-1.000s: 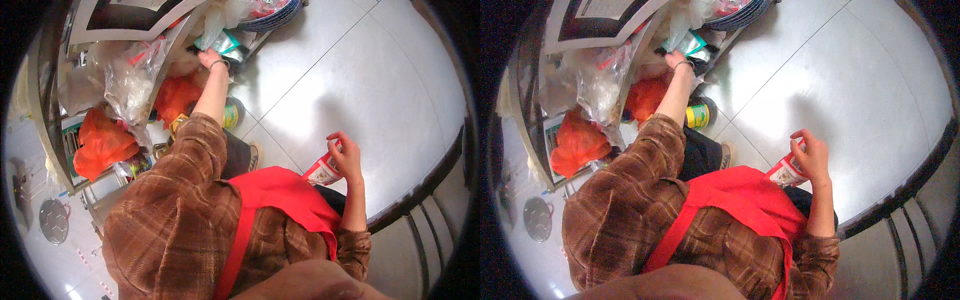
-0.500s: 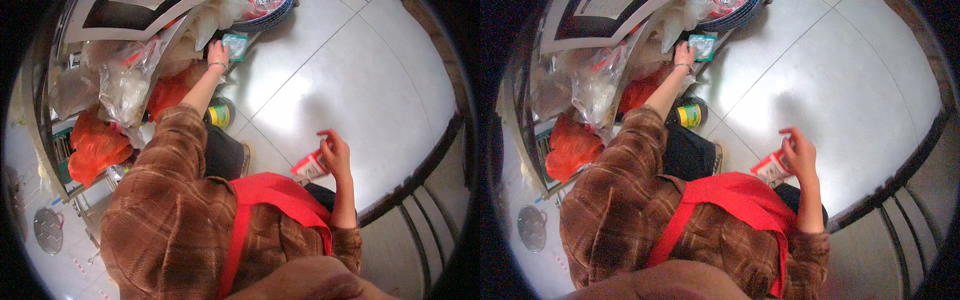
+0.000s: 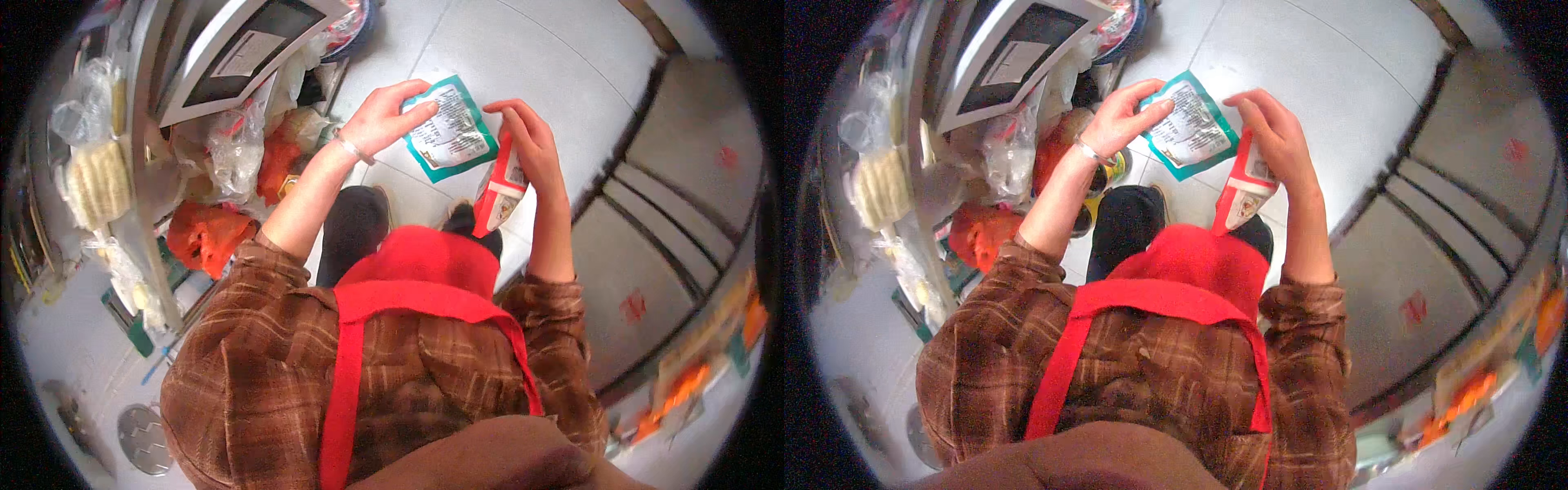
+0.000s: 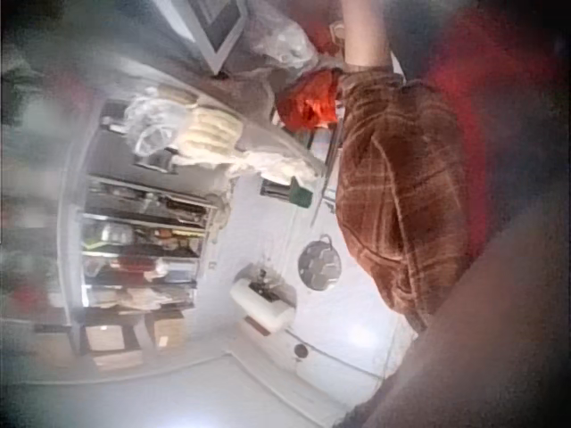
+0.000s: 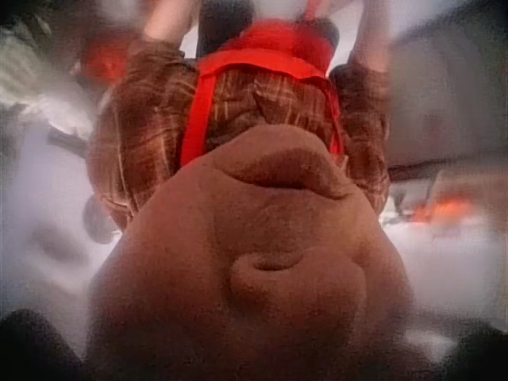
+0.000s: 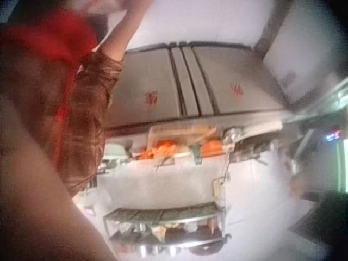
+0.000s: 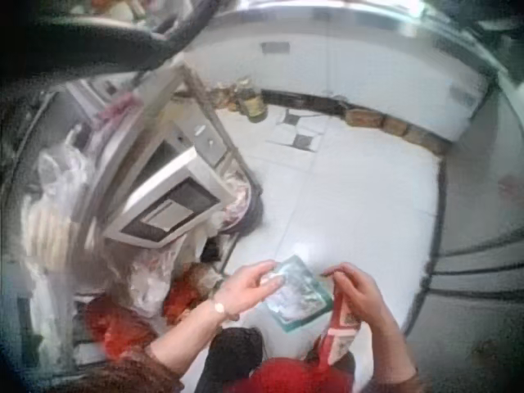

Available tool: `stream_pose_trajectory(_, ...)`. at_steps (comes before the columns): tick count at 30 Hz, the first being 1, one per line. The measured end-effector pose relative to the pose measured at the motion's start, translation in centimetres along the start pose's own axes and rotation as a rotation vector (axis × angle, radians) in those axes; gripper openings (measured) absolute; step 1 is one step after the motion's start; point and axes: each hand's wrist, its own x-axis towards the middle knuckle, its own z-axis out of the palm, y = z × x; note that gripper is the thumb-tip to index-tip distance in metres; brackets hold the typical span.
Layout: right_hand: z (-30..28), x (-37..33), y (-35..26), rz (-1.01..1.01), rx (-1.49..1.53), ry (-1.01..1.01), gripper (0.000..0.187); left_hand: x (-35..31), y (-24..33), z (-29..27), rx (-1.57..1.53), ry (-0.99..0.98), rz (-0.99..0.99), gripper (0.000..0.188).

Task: The person scrubs and rinses several purple sweet potatoes under running water in a kitchen sink, then washes a metal bowl and places it on the counter. The person also moves a green bowl and retrieves a small packet from a shelf.

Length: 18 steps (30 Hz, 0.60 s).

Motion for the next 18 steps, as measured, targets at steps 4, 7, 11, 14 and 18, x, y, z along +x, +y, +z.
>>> stream_pose_trajectory(4, -2.9, -5.0, -10.6, -0.032, -0.115, -0.149, 0.024, -1.1, 14.8, 0.1, 0.097, -0.305, 0.024, 0.03)
stream_pose_trajectory(7, -5.5, -8.9, -17.4, -0.072, -0.1, -0.127, 0.024, -1.7, 24.6, -0.4, 0.152, -0.443, 0.186, 0.033)
stream_pose_trajectory(11, -8.3, -14.8, -26.3, -0.038, 0.179, 0.062, 0.026, -4.2, 35.0, -1.0, -0.253, -0.465, 0.019, 0.039)
stream_pose_trajectory(14, -9.9, -17.5, -31.0, -0.099, 0.259, 0.079, 0.028, -6.5, 40.7, -0.7, -0.272, -0.302, 0.024, 0.037)
stream_pose_trajectory(18, -11.3, -19.2, -34.2, -0.139, 0.245, 0.152, 0.028, -6.7, 43.0, 0.6, -0.32, -0.13, 0.069, 0.035)
